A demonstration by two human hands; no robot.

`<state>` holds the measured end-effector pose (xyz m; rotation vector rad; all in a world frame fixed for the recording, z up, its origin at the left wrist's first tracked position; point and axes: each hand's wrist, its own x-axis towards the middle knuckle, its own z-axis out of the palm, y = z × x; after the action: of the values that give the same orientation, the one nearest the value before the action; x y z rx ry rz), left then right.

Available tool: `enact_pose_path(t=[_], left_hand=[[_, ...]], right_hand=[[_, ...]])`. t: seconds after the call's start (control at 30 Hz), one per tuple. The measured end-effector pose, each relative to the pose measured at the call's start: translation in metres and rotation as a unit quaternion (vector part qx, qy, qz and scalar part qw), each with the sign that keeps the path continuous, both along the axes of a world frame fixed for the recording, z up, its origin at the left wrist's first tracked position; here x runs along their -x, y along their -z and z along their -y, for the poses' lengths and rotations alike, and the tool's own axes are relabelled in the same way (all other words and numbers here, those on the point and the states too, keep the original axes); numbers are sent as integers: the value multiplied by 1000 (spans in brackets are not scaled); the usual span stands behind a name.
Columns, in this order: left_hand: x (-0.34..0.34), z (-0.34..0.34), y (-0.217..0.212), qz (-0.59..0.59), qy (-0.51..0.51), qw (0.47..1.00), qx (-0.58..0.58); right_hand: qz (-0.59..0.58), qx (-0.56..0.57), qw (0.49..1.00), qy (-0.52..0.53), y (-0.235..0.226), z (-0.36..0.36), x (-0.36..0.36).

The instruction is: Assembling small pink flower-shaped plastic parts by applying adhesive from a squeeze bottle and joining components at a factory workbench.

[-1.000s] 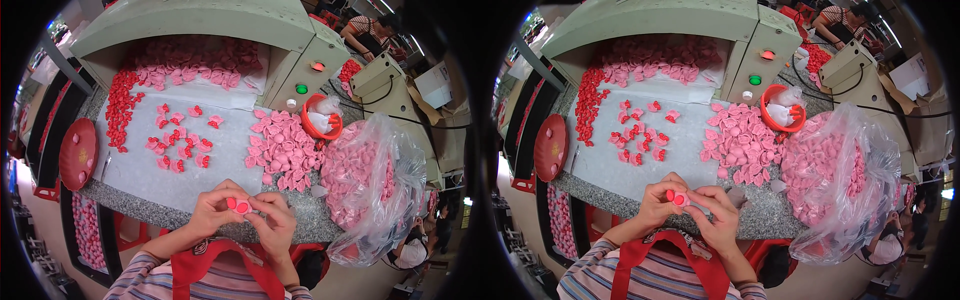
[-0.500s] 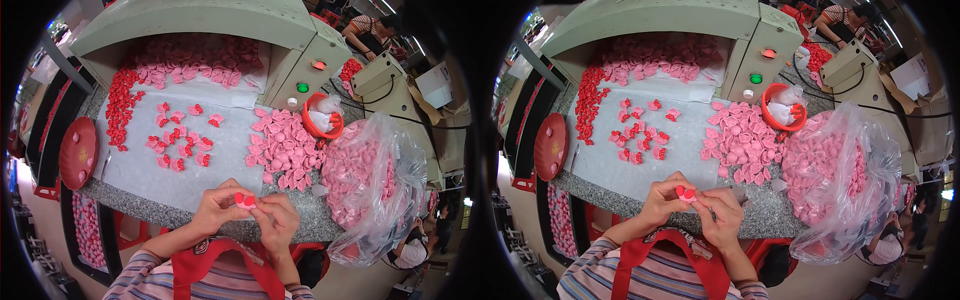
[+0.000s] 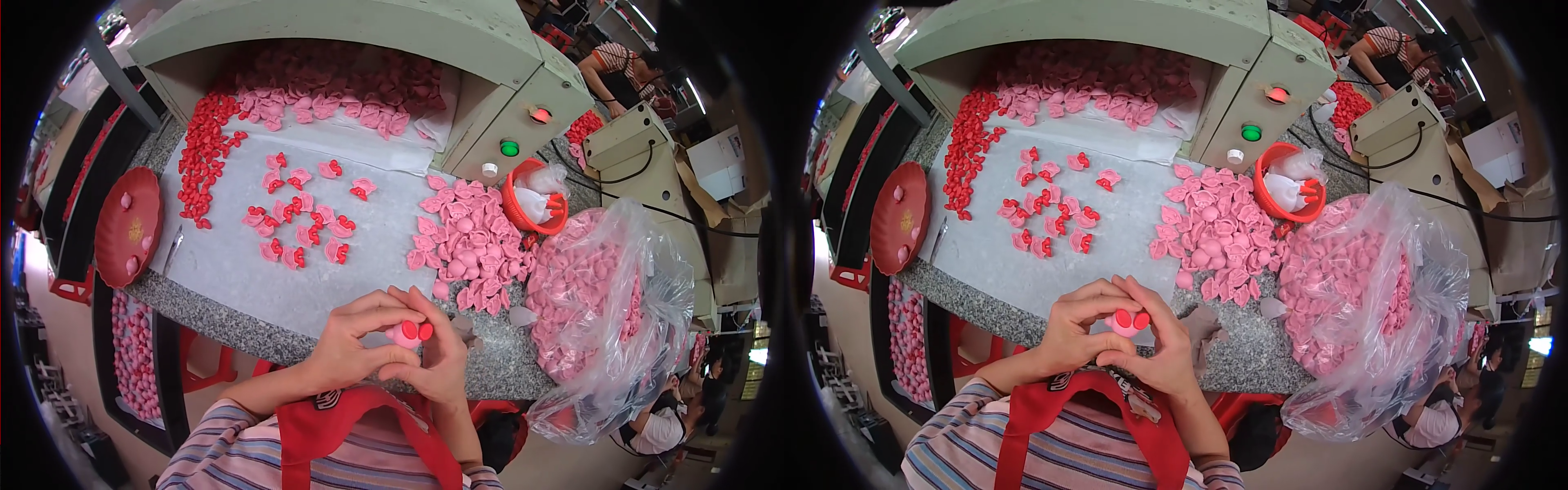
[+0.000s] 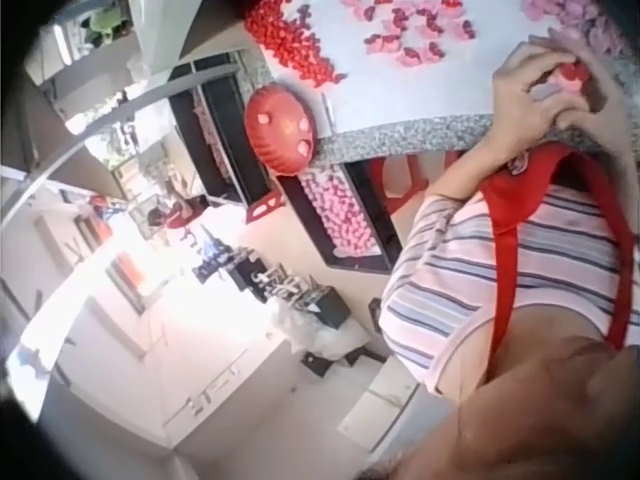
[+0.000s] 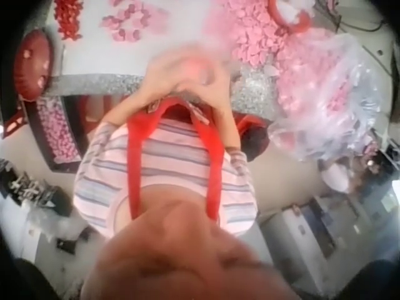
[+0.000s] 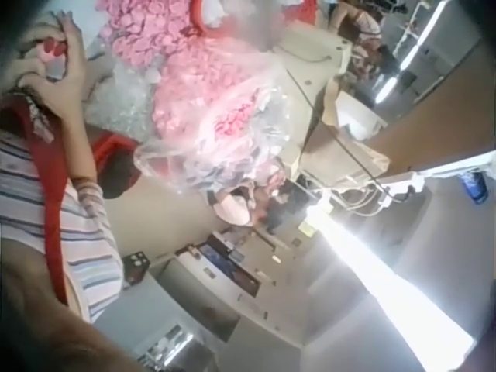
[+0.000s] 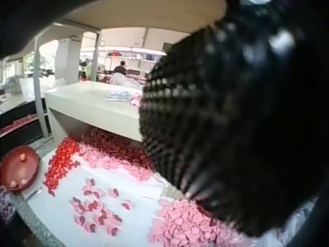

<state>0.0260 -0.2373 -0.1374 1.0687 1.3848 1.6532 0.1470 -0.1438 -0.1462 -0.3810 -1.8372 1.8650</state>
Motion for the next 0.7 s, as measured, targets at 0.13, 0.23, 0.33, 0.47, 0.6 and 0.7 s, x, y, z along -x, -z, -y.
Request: enact_pose_path(t=[0.13, 0.23, 0.33, 0.47, 0.6, 0.7], left_hand=[[0, -1, -7, -83, -27, 996, -12], [-2, 0, -12, -114, -38, 993, -16], [-3, -1, -15, -139, -43, 989, -17], [-4, -1, -10, -170, -54, 983, -47], [-5, -1, -9, -190, -69, 977, -65], [-5, -2, -7, -201, -78, 974, -71]], right_hand=[[-46, 107, 993, -12, -1, 2, 2], [-78, 97, 991, -41, 7, -1, 1], [-94, 124, 987, -33, 13, 1, -1], [-102, 134, 985, -31, 18, 3, -2], [-109, 129, 985, -34, 18, 3, -2], [-107, 137, 984, -29, 18, 3, -2]])
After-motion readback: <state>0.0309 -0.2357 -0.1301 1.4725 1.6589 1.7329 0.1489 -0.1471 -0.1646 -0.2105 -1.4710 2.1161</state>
